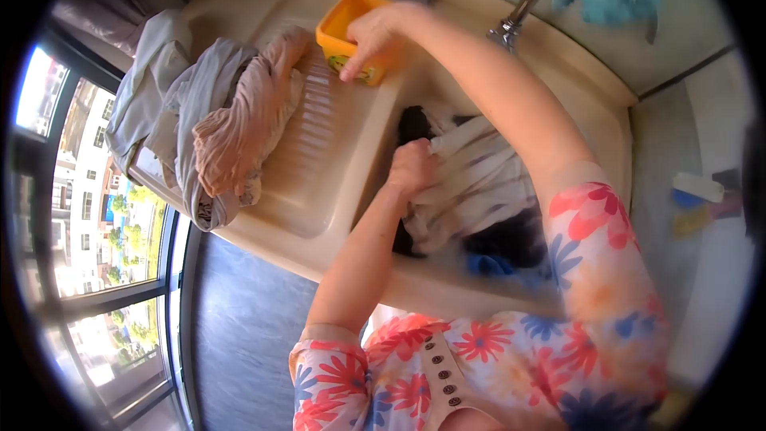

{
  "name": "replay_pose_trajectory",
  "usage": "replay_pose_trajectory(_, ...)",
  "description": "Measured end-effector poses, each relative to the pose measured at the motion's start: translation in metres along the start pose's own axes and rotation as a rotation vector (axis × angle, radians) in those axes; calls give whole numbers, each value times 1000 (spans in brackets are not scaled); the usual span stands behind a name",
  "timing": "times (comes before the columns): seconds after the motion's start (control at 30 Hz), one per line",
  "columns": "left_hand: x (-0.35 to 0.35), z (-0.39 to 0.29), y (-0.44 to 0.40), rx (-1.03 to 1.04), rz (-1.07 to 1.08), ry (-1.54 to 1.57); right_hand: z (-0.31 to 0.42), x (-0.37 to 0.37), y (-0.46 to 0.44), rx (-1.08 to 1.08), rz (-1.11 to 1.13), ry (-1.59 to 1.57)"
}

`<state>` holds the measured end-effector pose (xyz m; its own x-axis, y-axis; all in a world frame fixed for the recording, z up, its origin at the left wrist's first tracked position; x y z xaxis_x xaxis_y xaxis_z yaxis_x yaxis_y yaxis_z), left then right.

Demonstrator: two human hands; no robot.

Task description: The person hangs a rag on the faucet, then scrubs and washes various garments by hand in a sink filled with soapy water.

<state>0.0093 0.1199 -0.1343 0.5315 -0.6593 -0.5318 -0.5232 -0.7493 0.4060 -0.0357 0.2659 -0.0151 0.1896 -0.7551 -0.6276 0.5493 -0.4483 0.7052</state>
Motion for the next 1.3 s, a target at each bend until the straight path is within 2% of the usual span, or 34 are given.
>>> replay_pose_trajectory(0.03,-2,0,0,-27,5,18,3,-5,9,-87,-75,-28)
replay_pose_trajectory(0.17,-4,10,-4,-35,-37,91,-9,-34,85,-437,-679,-327)
replay_pose_trajectory(0.23,-2,18,-4,-82,-57,217,-31,-3,121,-427,-615,-644)
replay_pose_trajectory(0.3,3,25,-5,-123,-17,344,-54,48,140,-584,-598,-801)
replay_pose_trajectory(0.33,5,29,-6,-143,1,409,-71,86,135,-523,-560,-862)
replay_pose_trajectory(0.37,8,33,-7,-164,18,473,-91,132,120,-402,-588,-1059)
replay_pose_trajectory(0.4,14,36,-11,-117,21,599,-102,173,100,-375,-694,-1069)
replay_pose_trajectory(0.43,16,36,-11,-121,35,631,-105,209,85,-139,-866,-722)
replay_pose_trajectory(0.47,17,35,-10,-128,48,661,-87,232,79,-31,-929,-572)
replay_pose_trajectory(0.5,19,36,-8,-140,63,687,-65,243,79,-60,-990,-480)
replay_pose_trajectory(0.57,22,34,-4,-113,77,761,-83,257,87,10,-1124,-271)
replay_pose_trajectory(0.63,22,34,-3,-122,73,855,-168,275,103,362,-1012,-221)
replay_pose_trajectory(0.7,25,35,-5,-131,84,871,-222,287,135,513,-1080,-169)
replay_pose_trajectory(0.8,27,37,-7,-138,103,832,-208,294,100,433,-1050,-753)
replay_pose_trajectory(0.83,28,46,-12,-134,92,813,-166,291,76,193,-1098,-1015)
replay_pose_trajectory(0.87,27,51,-14,-133,83,792,-91,267,80,90,-1139,-562)
replay_pose_trajectory(0.93,18,45,-4,-145,57,743,-36,262,80,-50,-1183,-525)
replay_pose_trajectory(0.97,14,41,1,-149,46,718,-52,269,80,52,-1148,-365)
replay_pose_trajectory(1.03,10,36,3,-107,6,849,-129,288,95,248,-1054,-35)
replay_pose_trajectory(1.1,10,29,5,-83,5,906,-214,299,137,600,-962,-24)
replay_pose_trajectory(1.17,13,21,6,-82,47,876,-238,311,143,589,-1103,-489)
replay_pose_trajectory(1.23,15,26,-2,-73,60,870,-223,311,125,416,-1192,-757)
replay_pose_trajectory(1.3,16,32,-3,-76,74,887,-93,288,99,-26,-1282,-382)
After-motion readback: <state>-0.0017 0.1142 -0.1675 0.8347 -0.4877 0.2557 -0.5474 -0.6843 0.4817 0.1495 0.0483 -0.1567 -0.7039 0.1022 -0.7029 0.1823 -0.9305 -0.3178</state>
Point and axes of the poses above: each hand's wrist, its own y-axis away from the middle knuckle, its own x-axis out of the palm, z = x × y, the point moved 9 cm from there along -y, towards the middle knuckle, and after that the axes turned 13 degrees about z, right-handed, at the moved point
